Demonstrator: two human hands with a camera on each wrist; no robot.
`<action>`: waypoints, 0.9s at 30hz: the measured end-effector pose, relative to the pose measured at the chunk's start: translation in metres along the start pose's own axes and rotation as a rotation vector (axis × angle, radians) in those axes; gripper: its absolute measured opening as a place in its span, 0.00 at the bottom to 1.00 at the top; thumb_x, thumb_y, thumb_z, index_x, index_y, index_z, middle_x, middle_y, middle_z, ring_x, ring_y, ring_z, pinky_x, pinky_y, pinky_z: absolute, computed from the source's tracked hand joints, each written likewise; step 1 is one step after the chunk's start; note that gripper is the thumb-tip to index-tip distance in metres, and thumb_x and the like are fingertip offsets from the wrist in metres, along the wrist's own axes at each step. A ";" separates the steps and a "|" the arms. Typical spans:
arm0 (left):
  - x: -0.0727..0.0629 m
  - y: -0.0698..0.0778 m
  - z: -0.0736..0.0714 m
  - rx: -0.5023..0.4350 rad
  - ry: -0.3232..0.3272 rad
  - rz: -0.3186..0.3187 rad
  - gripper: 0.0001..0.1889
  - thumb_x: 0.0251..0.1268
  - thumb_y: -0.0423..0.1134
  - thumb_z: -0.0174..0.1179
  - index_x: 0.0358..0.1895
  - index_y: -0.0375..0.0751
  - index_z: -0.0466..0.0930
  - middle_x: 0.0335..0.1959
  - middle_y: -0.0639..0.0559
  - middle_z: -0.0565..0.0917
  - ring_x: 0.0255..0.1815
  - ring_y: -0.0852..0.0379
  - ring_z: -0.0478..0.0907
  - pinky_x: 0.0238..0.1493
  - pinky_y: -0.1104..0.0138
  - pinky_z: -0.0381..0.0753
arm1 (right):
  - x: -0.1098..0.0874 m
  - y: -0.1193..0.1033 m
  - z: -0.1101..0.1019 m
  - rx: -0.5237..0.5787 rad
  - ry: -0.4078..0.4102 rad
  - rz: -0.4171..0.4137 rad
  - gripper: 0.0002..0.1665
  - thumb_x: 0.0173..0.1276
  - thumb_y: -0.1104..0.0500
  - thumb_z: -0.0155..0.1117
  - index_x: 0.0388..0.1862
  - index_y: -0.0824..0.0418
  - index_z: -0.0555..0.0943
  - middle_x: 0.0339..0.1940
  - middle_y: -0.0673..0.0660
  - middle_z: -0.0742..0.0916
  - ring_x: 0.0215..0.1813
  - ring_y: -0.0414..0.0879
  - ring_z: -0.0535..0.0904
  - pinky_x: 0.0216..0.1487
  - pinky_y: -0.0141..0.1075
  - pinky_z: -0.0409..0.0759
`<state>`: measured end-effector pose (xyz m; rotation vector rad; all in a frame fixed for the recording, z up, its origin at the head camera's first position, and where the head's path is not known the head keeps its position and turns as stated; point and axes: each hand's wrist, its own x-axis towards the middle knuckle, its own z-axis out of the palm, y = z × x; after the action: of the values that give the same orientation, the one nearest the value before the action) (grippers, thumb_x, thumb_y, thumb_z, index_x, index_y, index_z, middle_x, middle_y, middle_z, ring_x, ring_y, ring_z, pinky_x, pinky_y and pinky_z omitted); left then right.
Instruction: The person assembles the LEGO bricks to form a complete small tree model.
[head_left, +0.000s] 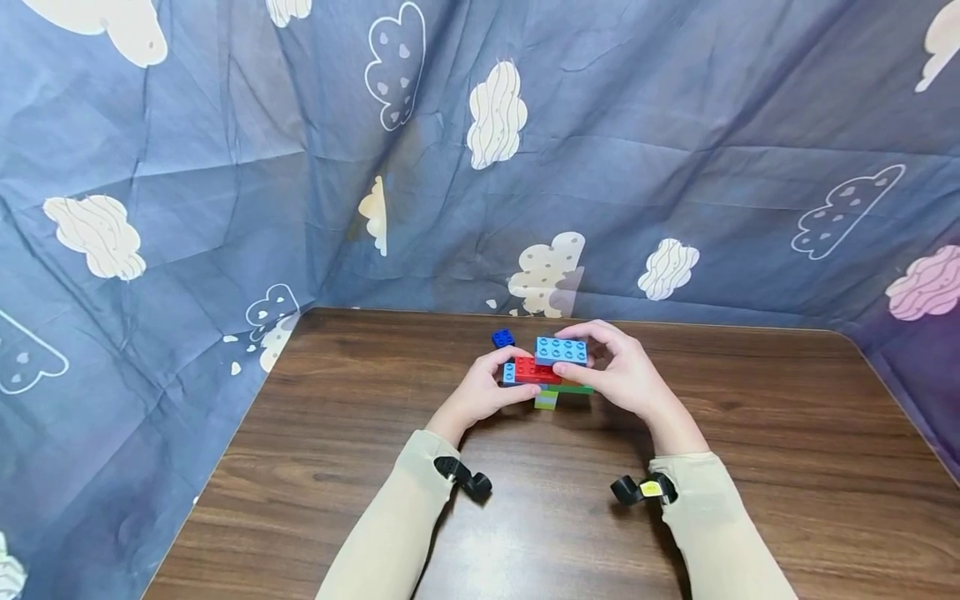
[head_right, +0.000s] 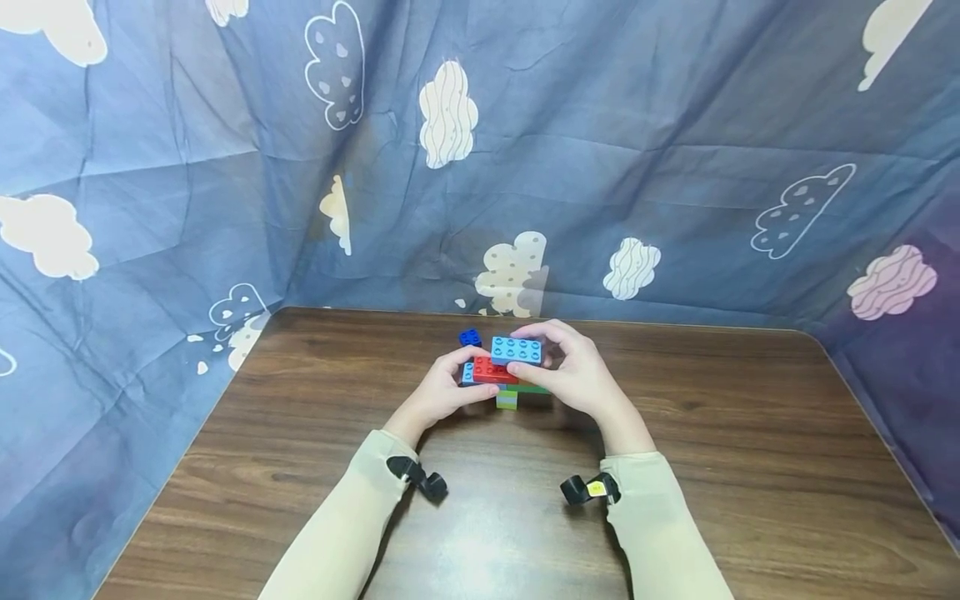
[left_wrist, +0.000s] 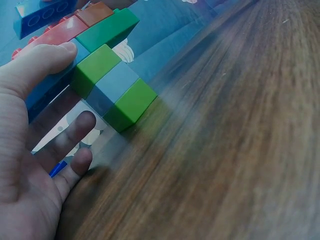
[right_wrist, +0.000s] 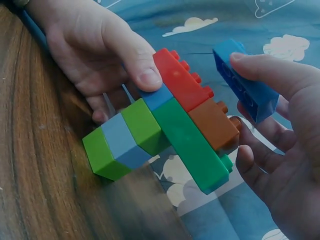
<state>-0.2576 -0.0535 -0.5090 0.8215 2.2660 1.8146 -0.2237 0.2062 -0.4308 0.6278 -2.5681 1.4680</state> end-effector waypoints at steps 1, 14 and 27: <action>-0.001 0.000 0.000 0.000 0.002 -0.002 0.22 0.69 0.38 0.77 0.62 0.43 0.84 0.51 0.48 0.89 0.48 0.56 0.86 0.54 0.63 0.86 | 0.000 0.000 0.001 0.001 -0.003 0.004 0.27 0.67 0.54 0.85 0.63 0.51 0.86 0.56 0.50 0.87 0.48 0.51 0.81 0.46 0.37 0.83; -0.002 0.000 -0.001 -0.019 0.002 0.004 0.22 0.69 0.35 0.76 0.63 0.40 0.84 0.51 0.46 0.90 0.47 0.56 0.87 0.54 0.64 0.86 | 0.002 0.005 0.011 0.003 0.024 -0.024 0.25 0.68 0.56 0.84 0.62 0.52 0.87 0.56 0.51 0.89 0.49 0.51 0.80 0.50 0.36 0.81; 0.000 -0.002 0.001 -0.023 -0.012 0.005 0.22 0.69 0.35 0.77 0.63 0.39 0.83 0.53 0.45 0.89 0.48 0.57 0.86 0.54 0.65 0.86 | 0.001 0.005 0.012 -0.002 0.015 -0.007 0.25 0.66 0.55 0.85 0.61 0.52 0.88 0.57 0.52 0.89 0.49 0.51 0.81 0.51 0.48 0.82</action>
<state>-0.2580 -0.0527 -0.5112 0.8324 2.2336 1.8292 -0.2257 0.1976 -0.4408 0.6226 -2.5530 1.4628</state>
